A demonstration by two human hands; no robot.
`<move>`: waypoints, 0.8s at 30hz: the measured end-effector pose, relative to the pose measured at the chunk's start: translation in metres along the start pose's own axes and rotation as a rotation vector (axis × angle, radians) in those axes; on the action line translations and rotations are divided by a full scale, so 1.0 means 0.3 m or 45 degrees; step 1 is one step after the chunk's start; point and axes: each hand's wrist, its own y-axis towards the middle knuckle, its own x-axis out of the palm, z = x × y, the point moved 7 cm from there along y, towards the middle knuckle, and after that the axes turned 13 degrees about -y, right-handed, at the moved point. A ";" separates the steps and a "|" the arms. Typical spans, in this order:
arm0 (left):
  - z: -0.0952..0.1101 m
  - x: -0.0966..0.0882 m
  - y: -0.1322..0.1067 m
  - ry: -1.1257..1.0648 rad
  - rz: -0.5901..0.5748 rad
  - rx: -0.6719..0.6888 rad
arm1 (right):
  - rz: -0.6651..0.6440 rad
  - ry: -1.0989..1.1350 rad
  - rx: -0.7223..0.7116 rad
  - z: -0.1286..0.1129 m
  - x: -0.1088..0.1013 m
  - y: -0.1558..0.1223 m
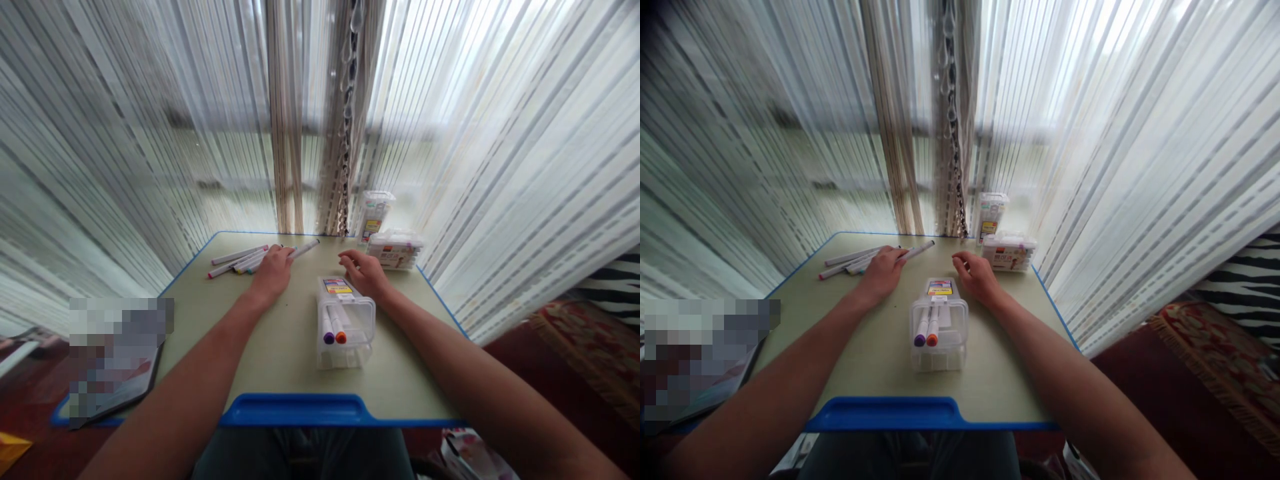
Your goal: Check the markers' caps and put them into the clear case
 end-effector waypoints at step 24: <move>0.076 0.001 0.009 -1.463 -0.002 0.011 | 0.257 1.001 0.268 -0.029 -0.050 -0.002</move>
